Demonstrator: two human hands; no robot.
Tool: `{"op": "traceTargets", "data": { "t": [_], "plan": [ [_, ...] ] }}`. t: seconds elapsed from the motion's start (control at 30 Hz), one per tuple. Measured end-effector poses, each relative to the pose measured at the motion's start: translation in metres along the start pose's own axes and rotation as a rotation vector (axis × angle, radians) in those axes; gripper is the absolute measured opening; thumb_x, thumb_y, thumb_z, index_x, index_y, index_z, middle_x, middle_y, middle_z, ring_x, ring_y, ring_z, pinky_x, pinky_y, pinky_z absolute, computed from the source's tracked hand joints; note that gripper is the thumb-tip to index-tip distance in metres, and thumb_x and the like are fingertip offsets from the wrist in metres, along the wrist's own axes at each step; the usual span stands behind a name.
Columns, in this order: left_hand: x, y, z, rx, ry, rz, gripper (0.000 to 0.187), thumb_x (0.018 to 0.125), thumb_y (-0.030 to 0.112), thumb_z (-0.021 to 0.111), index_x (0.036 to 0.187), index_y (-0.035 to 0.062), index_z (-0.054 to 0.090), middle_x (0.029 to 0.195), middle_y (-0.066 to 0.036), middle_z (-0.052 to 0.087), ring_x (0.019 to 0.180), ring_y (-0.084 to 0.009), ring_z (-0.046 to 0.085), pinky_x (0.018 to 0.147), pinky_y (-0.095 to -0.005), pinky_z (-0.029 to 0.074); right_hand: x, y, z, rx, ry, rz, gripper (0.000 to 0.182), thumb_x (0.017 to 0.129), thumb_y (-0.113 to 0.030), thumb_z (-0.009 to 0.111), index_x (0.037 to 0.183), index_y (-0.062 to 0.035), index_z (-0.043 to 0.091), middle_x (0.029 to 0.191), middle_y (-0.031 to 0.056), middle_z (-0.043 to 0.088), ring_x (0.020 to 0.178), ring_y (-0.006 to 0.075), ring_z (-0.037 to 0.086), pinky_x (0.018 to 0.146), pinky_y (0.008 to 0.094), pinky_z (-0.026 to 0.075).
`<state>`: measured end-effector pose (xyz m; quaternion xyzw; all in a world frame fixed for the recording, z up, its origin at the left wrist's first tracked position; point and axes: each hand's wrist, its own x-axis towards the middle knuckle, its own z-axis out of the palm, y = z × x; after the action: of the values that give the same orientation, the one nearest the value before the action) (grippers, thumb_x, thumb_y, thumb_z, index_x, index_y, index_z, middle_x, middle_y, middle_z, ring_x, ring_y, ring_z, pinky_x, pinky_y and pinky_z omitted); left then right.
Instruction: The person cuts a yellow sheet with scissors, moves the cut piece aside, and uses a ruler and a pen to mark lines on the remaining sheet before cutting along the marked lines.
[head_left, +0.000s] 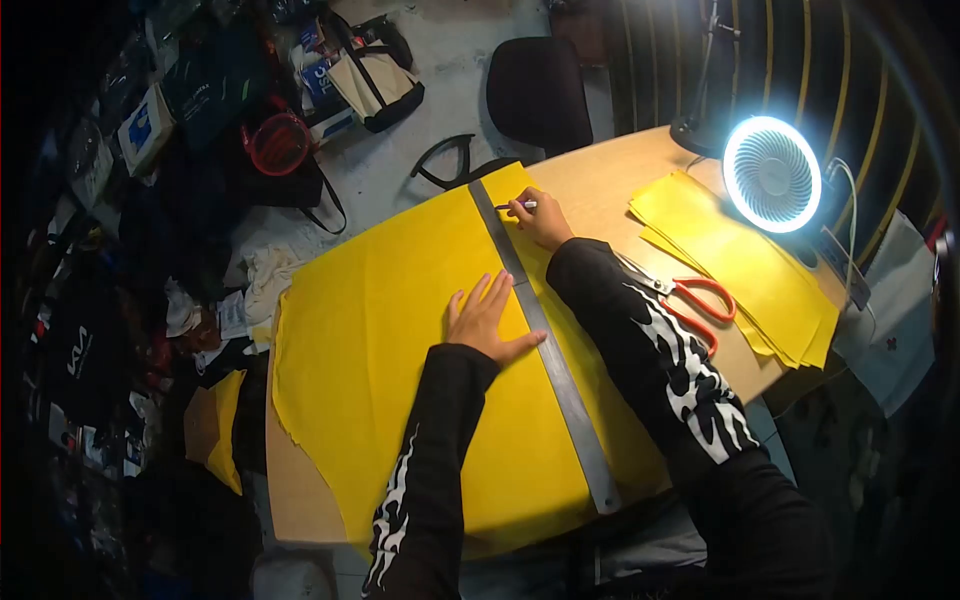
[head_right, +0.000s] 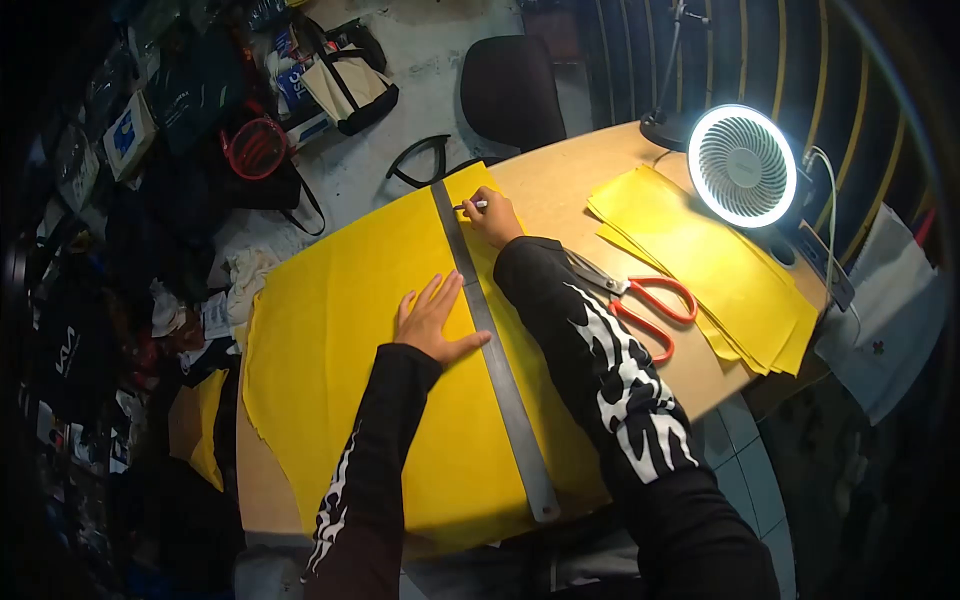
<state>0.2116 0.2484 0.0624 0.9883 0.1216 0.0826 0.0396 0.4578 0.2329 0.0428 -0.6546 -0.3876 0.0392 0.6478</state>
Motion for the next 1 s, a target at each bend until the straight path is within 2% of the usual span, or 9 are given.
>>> {"op": "traceTargets", "data": {
  "t": [0.1,0.2,0.33,0.43,0.47,0.53,0.6,0.77,1.0],
  "plan": [
    [0.001,0.000,-0.001,0.014,-0.006,-0.013,0.102,0.075,0.077,0.052,0.150,0.0118,0.030,0.156,-0.008,0.030,0.146,-0.0224,0.022,0.116,-0.0500,0.013,-0.035,-0.016,-0.014,0.017,-0.029,0.031,0.020,0.092,-0.017,0.065,0.089,0.0023,0.060,0.078,0.0143,0.071,0.061,0.0185,0.068,0.057,0.0301,0.052],
    [0.001,0.001,0.001,0.048,-0.027,-0.029,0.101,0.076,0.078,0.050,0.151,0.0133,0.029,0.157,-0.007,0.029,0.146,-0.0214,0.021,0.117,-0.0494,0.013,-0.074,-0.036,-0.035,-0.016,-0.074,-0.034,0.020,0.092,-0.018,0.065,0.089,0.0020,0.060,0.077,0.0129,0.071,0.058,0.0176,0.066,0.055,0.0302,0.051],
    [-0.001,0.003,-0.003,0.048,-0.045,-0.036,0.102,0.076,0.079,0.049,0.152,0.0141,0.028,0.158,-0.006,0.027,0.147,-0.0211,0.020,0.117,-0.0488,0.013,-0.137,-0.075,-0.071,-0.057,-0.179,0.000,0.018,0.093,-0.016,0.063,0.090,0.0017,0.060,0.082,0.0121,0.071,0.068,0.0183,0.068,0.062,0.0305,0.051],
    [0.000,0.002,-0.002,0.044,-0.053,-0.047,0.102,0.076,0.080,0.049,0.152,0.0145,0.028,0.158,-0.005,0.027,0.147,-0.0209,0.021,0.117,-0.0485,0.013,-0.193,-0.104,-0.101,-0.100,-0.262,-0.038,0.017,0.097,-0.016,0.060,0.094,0.0005,0.061,0.085,0.0066,0.069,0.071,0.0097,0.062,0.065,0.0247,0.049],
    [-0.001,0.001,-0.001,0.045,-0.049,-0.047,0.102,0.076,0.080,0.049,0.151,0.0145,0.029,0.158,-0.005,0.027,0.147,-0.0210,0.021,0.117,-0.0485,0.013,-0.211,-0.128,-0.114,-0.146,-0.311,0.045,0.014,0.096,-0.014,0.060,0.096,0.0000,0.062,0.084,0.0054,0.067,0.073,0.0090,0.060,0.067,0.0246,0.048],
    [0.001,-0.001,0.002,0.050,-0.037,-0.044,0.102,0.076,0.080,0.049,0.151,0.0145,0.029,0.158,-0.005,0.028,0.146,-0.0212,0.021,0.117,-0.0484,0.013,-0.245,-0.136,-0.132,-0.125,-0.338,-0.001,0.012,0.095,-0.011,0.061,0.097,-0.0003,0.063,0.084,0.0045,0.066,0.073,0.0096,0.059,0.068,0.0260,0.048],
    [0.001,-0.002,0.003,0.050,-0.033,-0.047,0.102,0.075,0.081,0.048,0.151,0.0155,0.030,0.157,-0.005,0.028,0.146,-0.0208,0.022,0.117,-0.0475,0.013,-0.280,-0.159,-0.155,-0.163,-0.393,0.002,0.010,0.093,-0.009,0.063,0.097,-0.0003,0.063,0.086,0.0123,0.069,0.082,0.0196,0.068,0.073,0.0304,0.051],
    [0.002,0.000,0.001,0.062,-0.060,-0.062,0.101,0.076,0.082,0.046,0.152,0.0169,0.029,0.158,-0.004,0.027,0.147,-0.0202,0.021,0.118,-0.0467,0.013,-0.345,-0.206,-0.187,-0.133,-0.437,0.094,0.012,0.091,-0.006,0.064,0.100,0.0020,0.060,0.094,0.0136,0.071,0.087,0.0242,0.071,0.076,0.0313,0.053],
    [0.003,-0.002,0.003,0.064,-0.060,-0.059,0.102,0.075,0.083,0.045,0.152,0.0174,0.028,0.158,-0.004,0.026,0.147,-0.0201,0.020,0.118,-0.0471,0.012,-0.360,-0.206,-0.191,-0.159,-0.425,0.112,0.014,0.089,-0.005,0.066,0.094,0.0020,0.055,0.097,0.0179,0.071,0.091,0.0276,0.071,0.078,0.0312,0.055]
  ]
}}
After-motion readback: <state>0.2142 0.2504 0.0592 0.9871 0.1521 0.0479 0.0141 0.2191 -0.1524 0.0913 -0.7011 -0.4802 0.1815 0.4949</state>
